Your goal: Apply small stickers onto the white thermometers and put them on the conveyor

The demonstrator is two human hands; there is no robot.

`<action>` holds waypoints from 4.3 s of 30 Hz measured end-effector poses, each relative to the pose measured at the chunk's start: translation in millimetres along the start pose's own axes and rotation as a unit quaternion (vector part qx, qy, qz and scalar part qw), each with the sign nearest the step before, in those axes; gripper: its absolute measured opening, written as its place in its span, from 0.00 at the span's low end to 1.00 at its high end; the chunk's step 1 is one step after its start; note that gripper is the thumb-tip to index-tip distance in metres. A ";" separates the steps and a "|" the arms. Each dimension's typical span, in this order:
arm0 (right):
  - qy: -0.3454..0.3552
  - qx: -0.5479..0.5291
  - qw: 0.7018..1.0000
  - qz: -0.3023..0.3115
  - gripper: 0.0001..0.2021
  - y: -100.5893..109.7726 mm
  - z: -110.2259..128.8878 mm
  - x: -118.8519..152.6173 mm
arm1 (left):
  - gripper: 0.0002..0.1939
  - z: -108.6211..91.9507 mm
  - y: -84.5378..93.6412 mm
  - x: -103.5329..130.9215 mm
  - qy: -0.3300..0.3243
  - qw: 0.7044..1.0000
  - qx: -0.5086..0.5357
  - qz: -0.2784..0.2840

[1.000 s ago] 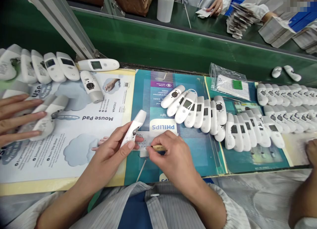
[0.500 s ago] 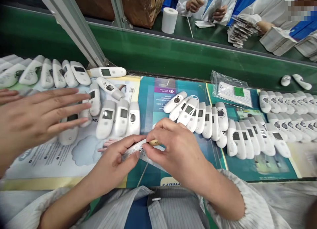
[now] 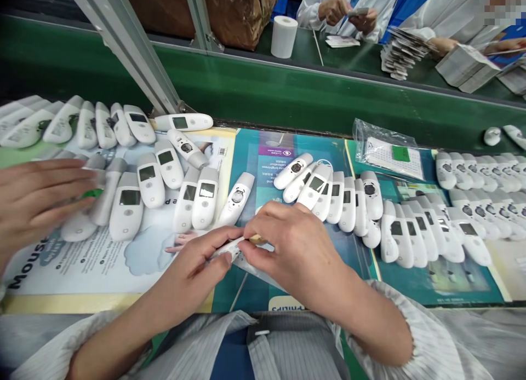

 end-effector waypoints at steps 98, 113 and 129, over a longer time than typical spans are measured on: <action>0.070 -0.061 0.995 0.045 0.11 33.5 -7.0 -8.7 | 0.16 -16.6 14.1 -2.7 -0.022 0.996 0.081 -0.014; -0.310 0.176 0.933 -0.048 0.14 69.5 -216.2 -203.8 | 0.12 -12.6 9.3 -55.3 -0.309 0.733 -0.567 -0.212; -0.127 0.010 0.992 0.002 0.10 -10.6 -19.3 42.6 | 0.15 19.4 11.9 0.9 0.041 0.987 0.112 -0.107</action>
Point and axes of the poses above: each hand's wrist, its own x-axis away from the middle knuckle, its own y-axis out of the back of the hand, z = x × y, the point moved 5 cm from there along -x, towards the middle knuckle, and after that the axes turned 9 degrees about -z, right-handed, at the moved point
